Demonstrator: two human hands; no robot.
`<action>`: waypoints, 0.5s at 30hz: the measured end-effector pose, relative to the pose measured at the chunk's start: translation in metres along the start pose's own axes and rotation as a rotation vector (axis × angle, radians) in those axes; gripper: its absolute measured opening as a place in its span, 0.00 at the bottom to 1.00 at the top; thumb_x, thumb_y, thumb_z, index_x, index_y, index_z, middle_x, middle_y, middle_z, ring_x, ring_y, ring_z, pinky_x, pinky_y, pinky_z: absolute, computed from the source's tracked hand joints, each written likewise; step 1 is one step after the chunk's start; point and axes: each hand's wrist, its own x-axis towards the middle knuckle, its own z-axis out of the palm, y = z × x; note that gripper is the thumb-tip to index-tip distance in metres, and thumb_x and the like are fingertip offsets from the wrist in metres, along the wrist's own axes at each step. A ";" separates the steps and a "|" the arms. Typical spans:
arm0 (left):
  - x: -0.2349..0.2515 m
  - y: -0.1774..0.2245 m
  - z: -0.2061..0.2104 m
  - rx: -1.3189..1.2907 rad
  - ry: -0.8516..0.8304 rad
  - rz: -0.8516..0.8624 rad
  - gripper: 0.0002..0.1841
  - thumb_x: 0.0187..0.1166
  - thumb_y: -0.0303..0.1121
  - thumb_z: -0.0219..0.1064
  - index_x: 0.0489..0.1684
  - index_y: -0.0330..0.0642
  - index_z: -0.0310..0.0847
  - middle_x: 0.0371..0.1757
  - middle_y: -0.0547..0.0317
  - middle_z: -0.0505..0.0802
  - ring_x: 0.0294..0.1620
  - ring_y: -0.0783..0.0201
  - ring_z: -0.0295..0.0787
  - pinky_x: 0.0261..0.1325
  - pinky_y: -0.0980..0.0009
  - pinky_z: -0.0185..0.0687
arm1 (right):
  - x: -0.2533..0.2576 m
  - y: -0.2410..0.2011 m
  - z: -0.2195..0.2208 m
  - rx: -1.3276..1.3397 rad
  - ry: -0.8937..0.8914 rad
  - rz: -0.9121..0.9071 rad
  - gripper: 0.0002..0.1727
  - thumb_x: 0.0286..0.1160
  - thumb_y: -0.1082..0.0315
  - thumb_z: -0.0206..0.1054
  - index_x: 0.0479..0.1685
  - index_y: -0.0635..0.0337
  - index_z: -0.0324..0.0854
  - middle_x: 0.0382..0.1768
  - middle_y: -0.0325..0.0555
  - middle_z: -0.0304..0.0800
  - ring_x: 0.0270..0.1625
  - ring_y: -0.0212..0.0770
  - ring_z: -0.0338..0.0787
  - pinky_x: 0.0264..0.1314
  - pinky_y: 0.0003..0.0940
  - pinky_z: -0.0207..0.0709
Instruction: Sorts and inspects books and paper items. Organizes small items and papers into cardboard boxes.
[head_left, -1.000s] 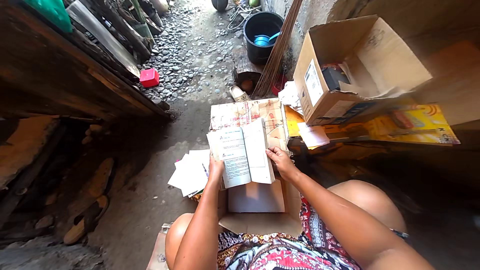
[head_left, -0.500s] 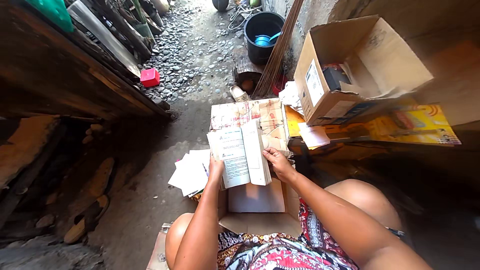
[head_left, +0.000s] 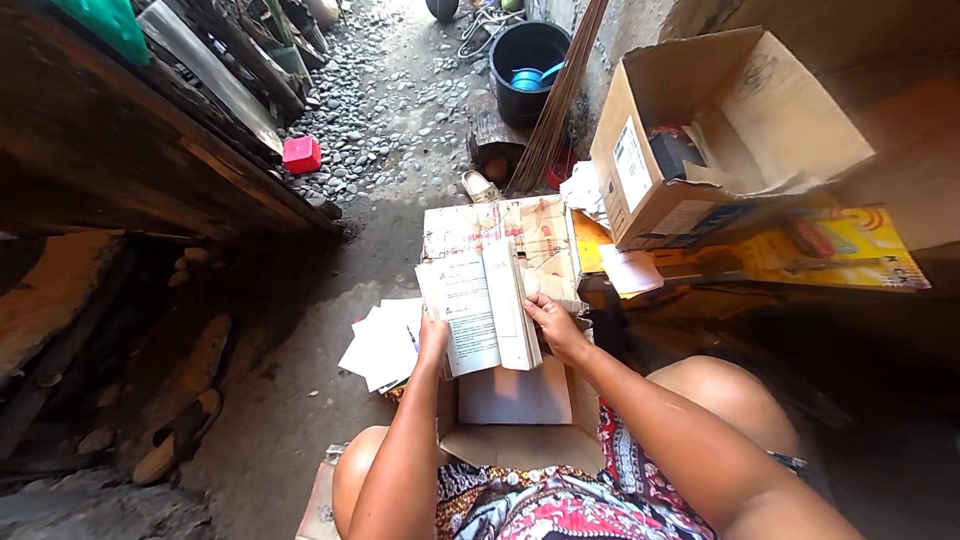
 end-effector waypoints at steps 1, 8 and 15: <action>0.000 0.000 0.000 0.001 0.001 -0.002 0.29 0.84 0.27 0.59 0.86 0.36 0.60 0.69 0.31 0.83 0.68 0.41 0.83 0.69 0.43 0.78 | 0.000 0.000 -0.001 -0.001 0.002 0.001 0.09 0.91 0.69 0.57 0.50 0.67 0.78 0.40 0.49 0.90 0.42 0.36 0.92 0.51 0.34 0.88; 0.001 0.001 0.001 0.006 0.007 0.001 0.29 0.85 0.26 0.59 0.87 0.35 0.60 0.70 0.30 0.83 0.69 0.40 0.82 0.70 0.43 0.77 | 0.000 0.000 -0.001 -0.018 0.015 0.019 0.10 0.91 0.70 0.56 0.52 0.69 0.77 0.43 0.51 0.89 0.45 0.37 0.91 0.53 0.33 0.87; -0.001 0.001 0.002 -0.007 0.009 0.009 0.28 0.84 0.27 0.59 0.85 0.33 0.61 0.69 0.30 0.83 0.69 0.41 0.82 0.70 0.43 0.77 | 0.000 -0.001 0.004 -0.042 -0.023 0.062 0.14 0.92 0.68 0.54 0.59 0.71 0.77 0.46 0.52 0.90 0.47 0.37 0.92 0.55 0.35 0.87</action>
